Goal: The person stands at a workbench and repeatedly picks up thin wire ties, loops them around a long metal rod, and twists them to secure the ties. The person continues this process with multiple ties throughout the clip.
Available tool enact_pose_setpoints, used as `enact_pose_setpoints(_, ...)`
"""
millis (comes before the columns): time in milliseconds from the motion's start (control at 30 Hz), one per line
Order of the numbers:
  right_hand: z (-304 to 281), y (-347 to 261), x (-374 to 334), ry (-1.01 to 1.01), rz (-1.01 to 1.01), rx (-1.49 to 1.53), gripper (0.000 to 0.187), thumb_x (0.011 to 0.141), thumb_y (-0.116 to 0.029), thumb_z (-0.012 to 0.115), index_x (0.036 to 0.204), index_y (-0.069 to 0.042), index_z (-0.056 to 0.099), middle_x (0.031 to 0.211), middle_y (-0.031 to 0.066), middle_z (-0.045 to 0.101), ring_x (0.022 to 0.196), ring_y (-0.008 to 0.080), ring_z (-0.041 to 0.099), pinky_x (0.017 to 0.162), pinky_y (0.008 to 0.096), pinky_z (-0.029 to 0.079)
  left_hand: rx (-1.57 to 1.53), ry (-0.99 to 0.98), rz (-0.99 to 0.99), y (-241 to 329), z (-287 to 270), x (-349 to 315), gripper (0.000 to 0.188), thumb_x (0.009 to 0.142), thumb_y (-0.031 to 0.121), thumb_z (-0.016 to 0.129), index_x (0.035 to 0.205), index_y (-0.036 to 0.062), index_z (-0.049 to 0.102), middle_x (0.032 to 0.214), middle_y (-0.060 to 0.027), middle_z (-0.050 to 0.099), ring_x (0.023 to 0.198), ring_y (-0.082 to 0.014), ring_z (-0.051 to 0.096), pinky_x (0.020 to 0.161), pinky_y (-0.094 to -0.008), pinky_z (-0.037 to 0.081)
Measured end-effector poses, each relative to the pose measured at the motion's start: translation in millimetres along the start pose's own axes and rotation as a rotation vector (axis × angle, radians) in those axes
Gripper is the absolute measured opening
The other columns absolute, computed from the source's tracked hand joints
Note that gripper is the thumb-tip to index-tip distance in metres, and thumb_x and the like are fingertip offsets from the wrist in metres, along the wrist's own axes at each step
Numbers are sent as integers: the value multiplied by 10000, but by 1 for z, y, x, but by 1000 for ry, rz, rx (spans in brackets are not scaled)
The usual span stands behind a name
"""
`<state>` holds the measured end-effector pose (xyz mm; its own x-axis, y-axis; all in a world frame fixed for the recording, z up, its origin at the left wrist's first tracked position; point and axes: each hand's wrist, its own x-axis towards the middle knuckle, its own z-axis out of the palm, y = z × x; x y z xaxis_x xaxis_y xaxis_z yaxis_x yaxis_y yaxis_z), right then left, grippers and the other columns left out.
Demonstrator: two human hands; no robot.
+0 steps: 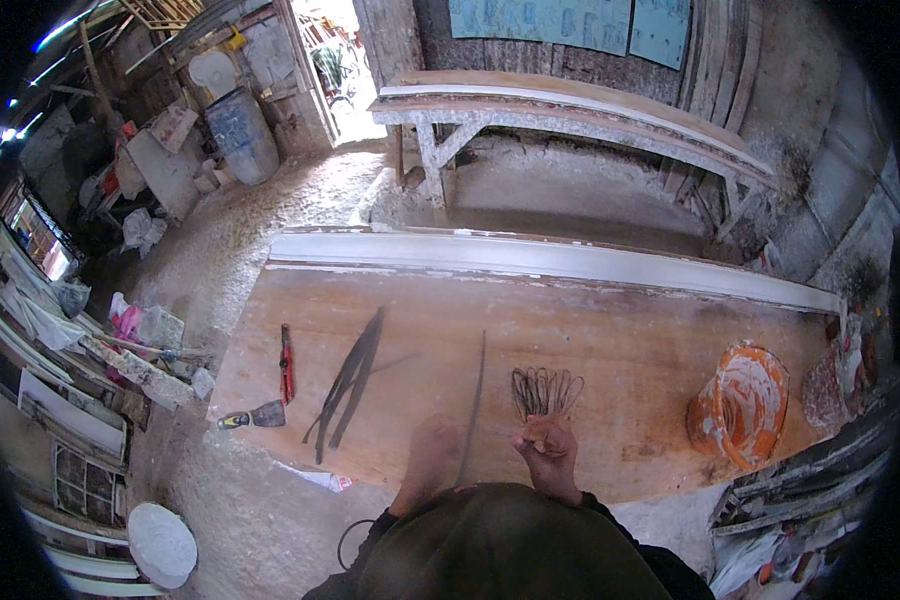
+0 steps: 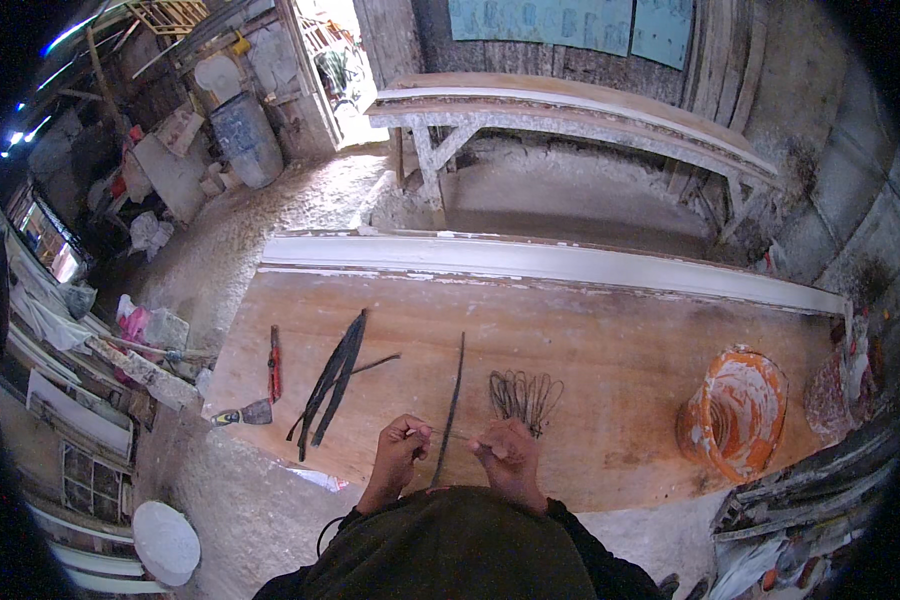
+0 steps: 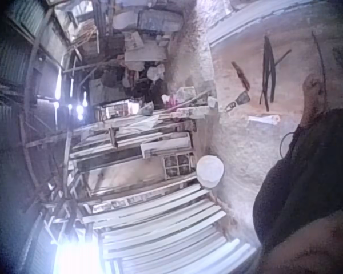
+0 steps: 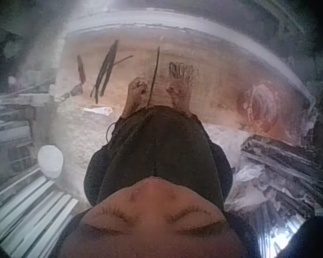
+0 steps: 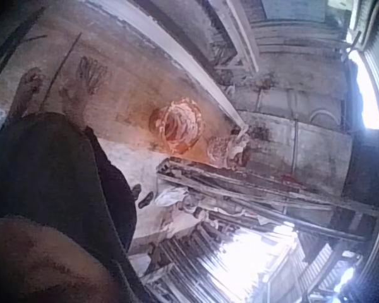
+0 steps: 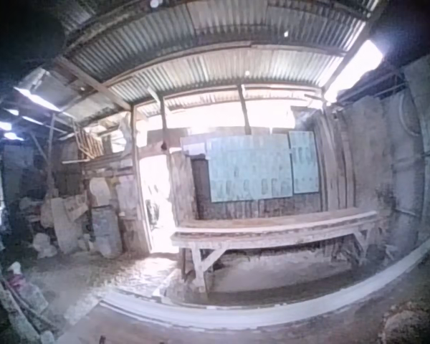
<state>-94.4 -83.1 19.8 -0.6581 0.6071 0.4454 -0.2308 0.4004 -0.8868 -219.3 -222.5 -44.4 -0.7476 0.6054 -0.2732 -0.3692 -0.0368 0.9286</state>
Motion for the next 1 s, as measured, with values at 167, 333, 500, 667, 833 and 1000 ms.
enact_pose_setpoints(167, -5, -8, 4, -135, -130, -92, 121, 693, -37, 689, 721, -41, 571, 751, 77, 570, 750, 175, 533, 696, 317, 426, -47, -15, 75, 4, 4, 0, 102, 781, 131, 631, 789, 64, 555, 703, -8, 553, 552, -78, 488, 472, -205, 372)
enact_pose_setpoints(333, -7, 12, 8, -130, 358, 223, 102, 749, -47, 643, 756, -28, 543, 701, 53, 574, 687, 140, 544, 643, 282, 445, 465, -32, 364, -7, -8, 17, 123, 791, 153, 621, 810, 48, 559, 748, -10, 566, 628, -92, 523, 511, -216, 398)
enact_pose_setpoints(500, -32, 55, 9, 85, 518, 256, 105, 784, -80, 616, 804, -12, 538, 669, 25, 566, 639, 124, 554, 581, 261, 446, 815, -2, 282, 4, 11, 12, 275, 763, 288, 641, 842, 41, 550, 793, -65, 577, 709, -188, 562, 588, -307, 439)
enact_pose_setpoints(667, -52, 89, 4, 181, 357, -381, 137, 736, -123, 657, 765, -45, 548, 686, 69, 595, 647, 161, 586, 594, 303, 446, 1175, -51, 57, -34, 1, 13, 353, 719, 353, 656, 857, 60, 517, 809, -130, 559, 756, -286, 564, 643, -379, 439)
enact_pose_setpoints(833, -57, 100, -6, 70, 222, -831, 205, 718, -251, 665, 707, -76, 560, 648, 64, 576, 617, 207, 565, 626, 351, 391, 1195, -59, 97, -56, -3, 13, 316, 729, 320, 626, 863, 56, 514, 839, -144, 557, 778, -320, 558, 667, -397, 435)
enact_pose_setpoints(1000, -51, 90, -6, -22, 268, -752, 227, 679, -297, 682, 721, -90, 600, 621, 31, 548, 621, 227, 551, 677, 394, 372, 1229, -30, 141, -54, -2, 16, 216, 733, 237, 605, 819, 47, 551, 844, -155, 564, 791, -326, 557, 677, -401, 437)
